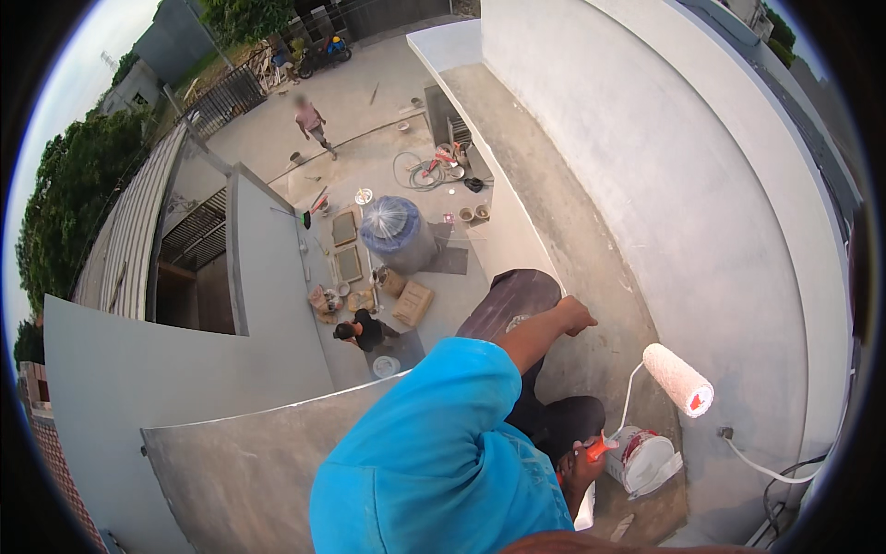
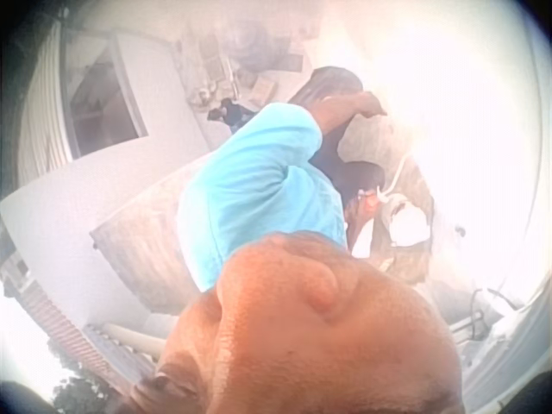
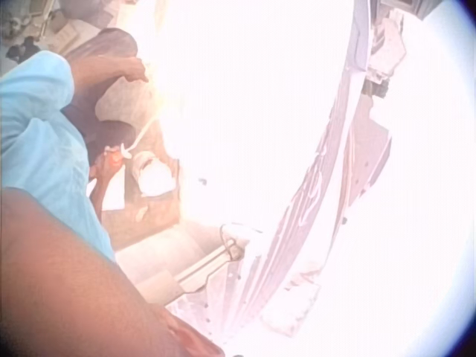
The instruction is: The person paints a white rooftop surface using a paint roller and a paint tray. They repeatedly roll the roller in the tray to load paint and apply it to the roof, moving across different sections.
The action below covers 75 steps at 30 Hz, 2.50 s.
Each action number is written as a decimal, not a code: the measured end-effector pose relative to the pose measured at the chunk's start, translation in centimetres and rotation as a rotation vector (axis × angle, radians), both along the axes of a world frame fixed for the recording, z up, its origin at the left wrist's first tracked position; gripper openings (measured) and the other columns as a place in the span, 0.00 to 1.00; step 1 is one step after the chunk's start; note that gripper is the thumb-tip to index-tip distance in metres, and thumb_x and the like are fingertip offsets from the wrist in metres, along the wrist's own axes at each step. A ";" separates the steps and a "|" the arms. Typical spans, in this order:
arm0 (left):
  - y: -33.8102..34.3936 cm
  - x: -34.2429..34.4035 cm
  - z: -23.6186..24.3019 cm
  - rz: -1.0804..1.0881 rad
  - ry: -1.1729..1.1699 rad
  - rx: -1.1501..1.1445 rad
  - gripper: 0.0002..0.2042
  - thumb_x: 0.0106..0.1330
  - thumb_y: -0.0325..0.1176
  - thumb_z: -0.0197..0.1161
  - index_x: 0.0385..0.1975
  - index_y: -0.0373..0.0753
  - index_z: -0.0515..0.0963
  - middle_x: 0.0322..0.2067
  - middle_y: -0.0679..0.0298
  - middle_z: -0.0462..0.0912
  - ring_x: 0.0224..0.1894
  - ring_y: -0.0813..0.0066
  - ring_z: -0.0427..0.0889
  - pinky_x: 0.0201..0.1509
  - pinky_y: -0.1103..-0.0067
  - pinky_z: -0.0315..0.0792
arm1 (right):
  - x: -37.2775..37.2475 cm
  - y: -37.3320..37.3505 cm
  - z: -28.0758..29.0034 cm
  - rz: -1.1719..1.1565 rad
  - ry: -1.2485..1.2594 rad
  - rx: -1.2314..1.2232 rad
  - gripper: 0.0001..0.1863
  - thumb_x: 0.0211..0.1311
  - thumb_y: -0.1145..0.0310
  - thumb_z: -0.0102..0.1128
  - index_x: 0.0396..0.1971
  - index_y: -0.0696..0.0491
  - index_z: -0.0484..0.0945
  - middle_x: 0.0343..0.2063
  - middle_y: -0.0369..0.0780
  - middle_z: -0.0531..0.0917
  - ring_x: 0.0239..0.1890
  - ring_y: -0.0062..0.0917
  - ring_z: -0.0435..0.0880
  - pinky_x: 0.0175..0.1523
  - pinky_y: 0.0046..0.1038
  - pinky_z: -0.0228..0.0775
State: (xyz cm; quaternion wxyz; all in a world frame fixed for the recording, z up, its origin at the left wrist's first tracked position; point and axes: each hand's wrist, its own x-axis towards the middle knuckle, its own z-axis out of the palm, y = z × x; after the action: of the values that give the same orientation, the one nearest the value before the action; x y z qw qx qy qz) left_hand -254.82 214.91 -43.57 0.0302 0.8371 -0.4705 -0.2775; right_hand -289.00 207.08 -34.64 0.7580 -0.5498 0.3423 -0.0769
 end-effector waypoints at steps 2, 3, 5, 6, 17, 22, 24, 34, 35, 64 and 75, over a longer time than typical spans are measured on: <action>0.1 0.4 -0.5 0.008 -0.034 0.042 0.29 0.63 0.31 0.57 0.66 0.61 0.68 0.47 0.63 0.84 0.52 0.64 0.82 0.51 0.66 0.73 | 0.0 0.1 0.1 0.008 -0.032 0.002 0.13 0.58 0.82 0.56 0.37 0.51 0.64 0.20 0.38 0.72 0.06 0.16 0.65 0.09 0.21 0.57; 0.1 0.4 -0.8 0.024 -0.038 0.052 0.28 0.63 0.31 0.56 0.66 0.61 0.68 0.47 0.63 0.83 0.52 0.64 0.82 0.51 0.66 0.73 | -0.1 0.1 0.2 0.018 -0.056 0.008 0.13 0.58 0.82 0.57 0.37 0.52 0.64 0.20 0.37 0.72 0.06 0.17 0.65 0.09 0.21 0.57; 0.2 0.6 -1.0 0.054 -0.048 0.074 0.27 0.65 0.31 0.56 0.65 0.62 0.70 0.49 0.64 0.83 0.53 0.65 0.82 0.51 0.67 0.72 | -0.2 0.4 0.5 0.008 -0.067 0.020 0.13 0.59 0.81 0.58 0.37 0.52 0.64 0.19 0.37 0.72 0.06 0.17 0.65 0.08 0.21 0.56; 0.6 0.9 -1.0 0.059 -0.046 0.077 0.27 0.65 0.31 0.55 0.65 0.62 0.70 0.49 0.65 0.83 0.53 0.65 0.82 0.51 0.67 0.72 | -0.3 0.7 0.7 -0.012 -0.054 0.025 0.12 0.60 0.80 0.58 0.36 0.52 0.64 0.19 0.37 0.72 0.05 0.17 0.65 0.08 0.21 0.56; 0.7 2.7 -1.0 0.168 -0.029 0.127 0.21 0.68 0.33 0.56 0.61 0.59 0.74 0.50 0.69 0.83 0.54 0.65 0.82 0.51 0.66 0.74 | -0.9 1.6 0.6 -0.067 -0.040 0.023 0.12 0.59 0.83 0.54 0.36 0.52 0.64 0.18 0.38 0.73 0.05 0.17 0.65 0.08 0.22 0.57; 1.0 3.1 -1.3 0.274 -0.033 0.107 0.19 0.66 0.32 0.59 0.56 0.55 0.76 0.49 0.69 0.83 0.53 0.64 0.82 0.51 0.66 0.75 | -0.7 2.2 2.0 -0.044 -0.040 -0.008 0.12 0.59 0.82 0.55 0.37 0.52 0.65 0.19 0.37 0.73 0.06 0.16 0.65 0.09 0.21 0.58; 1.0 3.4 -1.3 0.286 -0.028 0.087 0.18 0.65 0.31 0.59 0.55 0.55 0.77 0.49 0.68 0.83 0.53 0.64 0.83 0.51 0.65 0.75 | -0.3 2.0 1.7 -0.052 -0.016 -0.005 0.12 0.58 0.82 0.57 0.36 0.52 0.65 0.18 0.37 0.73 0.07 0.16 0.66 0.10 0.20 0.58; 0.3 1.9 -0.4 0.224 0.011 0.038 0.23 0.63 0.30 0.60 0.59 0.60 0.75 0.49 0.68 0.83 0.53 0.66 0.83 0.47 0.67 0.77 | 0.3 3.0 2.5 -0.020 -0.017 -0.007 0.11 0.59 0.83 0.56 0.35 0.52 0.65 0.20 0.38 0.73 0.07 0.15 0.66 0.10 0.20 0.58; 0.3 1.9 -0.5 0.212 0.010 0.044 0.24 0.63 0.31 0.60 0.59 0.61 0.75 0.48 0.69 0.83 0.53 0.66 0.83 0.46 0.67 0.78 | 0.4 3.1 2.5 -0.027 -0.015 -0.012 0.11 0.59 0.83 0.56 0.35 0.52 0.65 0.20 0.38 0.74 0.07 0.15 0.66 0.09 0.20 0.58; 8.2 1.3 2.2 0.209 -0.181 -0.228 0.12 0.63 0.37 0.54 0.41 0.40 0.80 0.40 0.57 0.84 0.52 0.61 0.79 0.66 0.65 0.61 | 0.6 2.5 0.7 -0.007 -0.009 -0.011 0.14 0.59 0.81 0.58 0.36 0.50 0.63 0.18 0.36 0.72 0.06 0.16 0.66 0.08 0.21 0.58; 7.2 1.6 1.8 0.160 -0.159 -0.148 0.14 0.63 0.35 0.55 0.46 0.43 0.80 0.42 0.58 0.85 0.52 0.62 0.80 0.65 0.66 0.62 | 1.3 1.7 -0.6 -0.013 -0.008 0.085 0.13 0.59 0.82 0.56 0.37 0.51 0.64 0.22 0.39 0.75 0.08 0.17 0.68 0.10 0.21 0.60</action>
State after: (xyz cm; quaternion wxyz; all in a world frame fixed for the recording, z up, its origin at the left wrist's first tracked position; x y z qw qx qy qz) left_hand -253.19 222.13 -41.75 0.0766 0.8869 -0.4221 -0.1716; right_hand -287.74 208.79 -35.27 0.7817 -0.5146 0.3455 -0.0694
